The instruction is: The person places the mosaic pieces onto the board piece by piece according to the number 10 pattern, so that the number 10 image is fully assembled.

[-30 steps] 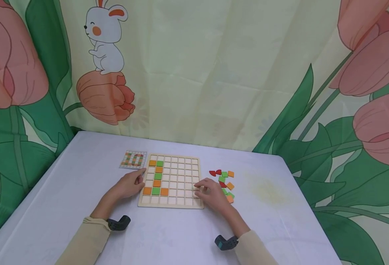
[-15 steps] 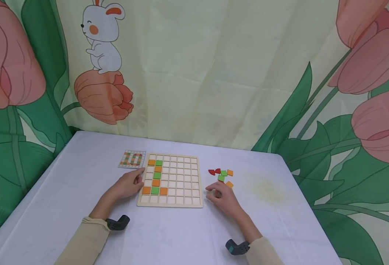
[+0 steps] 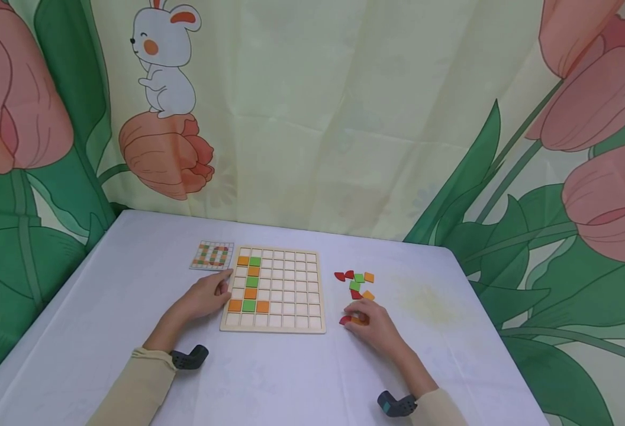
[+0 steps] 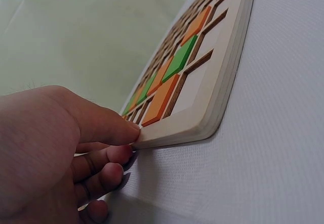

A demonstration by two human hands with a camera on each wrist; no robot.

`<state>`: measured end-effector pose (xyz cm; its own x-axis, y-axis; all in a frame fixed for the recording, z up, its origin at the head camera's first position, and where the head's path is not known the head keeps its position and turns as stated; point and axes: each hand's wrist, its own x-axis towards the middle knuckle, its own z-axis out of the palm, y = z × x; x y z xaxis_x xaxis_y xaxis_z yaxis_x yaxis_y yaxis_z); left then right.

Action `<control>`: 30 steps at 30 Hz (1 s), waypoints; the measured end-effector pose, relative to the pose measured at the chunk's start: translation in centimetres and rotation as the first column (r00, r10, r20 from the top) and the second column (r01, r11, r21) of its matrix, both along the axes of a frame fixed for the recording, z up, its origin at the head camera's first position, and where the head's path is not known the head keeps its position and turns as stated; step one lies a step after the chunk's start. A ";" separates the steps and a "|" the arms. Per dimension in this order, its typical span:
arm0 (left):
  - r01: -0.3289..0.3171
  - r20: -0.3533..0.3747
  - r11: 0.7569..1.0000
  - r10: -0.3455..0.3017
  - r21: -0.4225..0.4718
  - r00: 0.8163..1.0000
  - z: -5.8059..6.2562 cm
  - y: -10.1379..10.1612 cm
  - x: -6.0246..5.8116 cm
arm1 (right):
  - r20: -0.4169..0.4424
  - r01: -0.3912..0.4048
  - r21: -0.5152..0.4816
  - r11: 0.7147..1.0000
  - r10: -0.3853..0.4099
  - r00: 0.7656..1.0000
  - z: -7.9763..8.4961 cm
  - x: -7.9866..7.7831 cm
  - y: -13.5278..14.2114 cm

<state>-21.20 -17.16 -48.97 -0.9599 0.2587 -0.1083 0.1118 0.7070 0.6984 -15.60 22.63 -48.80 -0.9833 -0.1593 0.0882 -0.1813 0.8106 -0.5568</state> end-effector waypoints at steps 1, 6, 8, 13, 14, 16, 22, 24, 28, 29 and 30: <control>-0.002 0.000 1.000 0.002 0.001 1.000 0.0 0.0 0.0 | 0.002 0.003 0.007 1.000 -0.003 1.000 0.0 0.0 0.1; 0.006 -0.003 1.000 -0.006 0.004 1.000 0.0 -0.1 0.0 | 0.002 -0.001 0.026 1.000 0.001 1.000 0.0 0.0 0.1; 0.006 0.003 1.000 -0.006 0.008 1.000 0.0 0.0 0.0 | 0.003 -0.008 0.029 1.000 0.008 1.000 0.0 0.0 0.1; 0.011 0.011 1.000 -0.011 0.007 1.000 0.1 0.1 0.1 | -0.003 -0.018 0.043 0.999 0.018 1.000 -0.1 -0.1 0.0; 0.011 0.009 1.000 -0.011 0.007 1.000 0.2 0.1 0.1 | -0.009 -0.021 0.044 0.999 0.022 1.000 -0.1 -0.1 0.0; 0.012 0.004 1.000 -0.012 0.005 1.000 0.2 0.1 0.1 | -0.021 -0.032 0.039 0.999 0.033 0.999 -0.2 -0.1 -0.1; 0.009 0.000 1.000 -0.009 0.006 1.000 0.1 0.0 0.1 | -0.037 -0.057 0.022 0.998 0.058 0.998 -0.2 -0.4 -0.4; 0.013 -0.002 1.000 -0.013 0.003 1.000 0.1 0.0 0.1 | -0.034 -0.062 0.018 0.998 0.063 0.997 0.0 -0.6 -0.6; 0.010 -0.003 1.000 -0.010 0.004 1.000 0.1 0.0 0.1 | -0.024 -0.073 0.012 0.997 0.074 0.997 0.5 -1.0 -1.2; 0.011 -0.004 1.000 -0.011 0.004 1.000 0.1 0.0 0.1 | -0.019 -0.077 0.010 0.997 0.077 0.997 0.6 -1.1 -1.4; 0.010 -0.005 1.000 -0.010 0.006 1.000 0.1 0.0 0.1 | -0.017 -0.081 0.008 0.997 0.081 0.997 0.7 -1.3 -1.5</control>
